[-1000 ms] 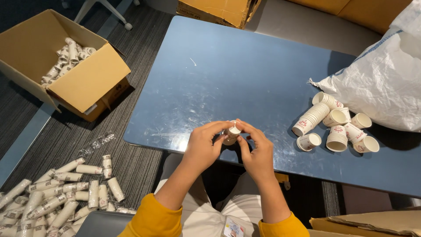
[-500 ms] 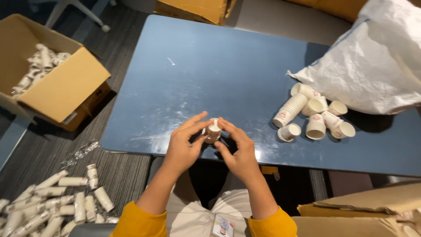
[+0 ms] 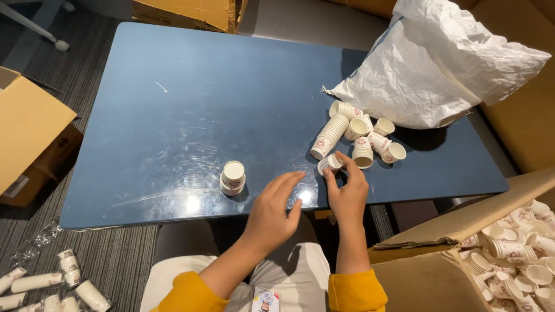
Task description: The recorder stacks small paper cups and then wraps a stack in plastic film.
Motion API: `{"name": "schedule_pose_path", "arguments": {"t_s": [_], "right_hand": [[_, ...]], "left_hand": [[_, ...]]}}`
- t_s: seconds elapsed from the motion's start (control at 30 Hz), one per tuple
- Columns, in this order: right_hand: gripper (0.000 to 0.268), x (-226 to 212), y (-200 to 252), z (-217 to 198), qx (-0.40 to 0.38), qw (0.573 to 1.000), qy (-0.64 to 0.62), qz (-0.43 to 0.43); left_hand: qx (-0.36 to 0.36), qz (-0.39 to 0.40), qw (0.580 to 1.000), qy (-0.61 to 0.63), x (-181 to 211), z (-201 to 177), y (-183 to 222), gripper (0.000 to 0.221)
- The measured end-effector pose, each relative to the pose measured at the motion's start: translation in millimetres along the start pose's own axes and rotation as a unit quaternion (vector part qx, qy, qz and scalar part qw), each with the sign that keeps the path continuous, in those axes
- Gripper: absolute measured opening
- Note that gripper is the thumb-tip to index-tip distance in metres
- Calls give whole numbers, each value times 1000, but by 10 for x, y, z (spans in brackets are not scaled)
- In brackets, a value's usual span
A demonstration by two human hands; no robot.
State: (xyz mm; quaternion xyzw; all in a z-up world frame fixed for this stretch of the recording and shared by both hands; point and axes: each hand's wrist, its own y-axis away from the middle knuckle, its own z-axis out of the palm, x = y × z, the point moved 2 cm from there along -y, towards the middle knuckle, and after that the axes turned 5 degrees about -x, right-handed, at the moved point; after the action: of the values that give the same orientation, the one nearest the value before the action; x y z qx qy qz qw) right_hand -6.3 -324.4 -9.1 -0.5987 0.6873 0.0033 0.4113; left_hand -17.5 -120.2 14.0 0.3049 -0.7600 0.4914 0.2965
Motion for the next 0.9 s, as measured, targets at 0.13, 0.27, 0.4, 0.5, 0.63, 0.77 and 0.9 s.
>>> {"name": "schedule_pose_path", "arguments": {"t_s": [0.13,0.27,0.4,0.5,0.63,0.77,0.9], "right_hand": [[42,148,23,0,8,988,-146,59],[44,201,50,-45,-42,934,-338,109],[44,256,65,-81,-39,940,-325,95],[45,313,41,-133,18,927,-365,88],[42,197,11,-303,85,923,-374,38],[43,144,31,-410,97,913,-395,37],[44,68,67,-428,52,895,-438,72]], "left_hand": [[-28,-20,999,-7,-173,417,-250,70],[-37,-65,997,-8,-310,687,-392,75],[-53,-129,990,16,-313,740,-449,53],[-59,-156,986,-1,-305,724,-442,50],[-20,-108,993,-41,-370,823,-437,51],[-12,-67,990,-121,-227,774,-498,54],[9,-88,991,-105,-220,743,-436,69]]}}
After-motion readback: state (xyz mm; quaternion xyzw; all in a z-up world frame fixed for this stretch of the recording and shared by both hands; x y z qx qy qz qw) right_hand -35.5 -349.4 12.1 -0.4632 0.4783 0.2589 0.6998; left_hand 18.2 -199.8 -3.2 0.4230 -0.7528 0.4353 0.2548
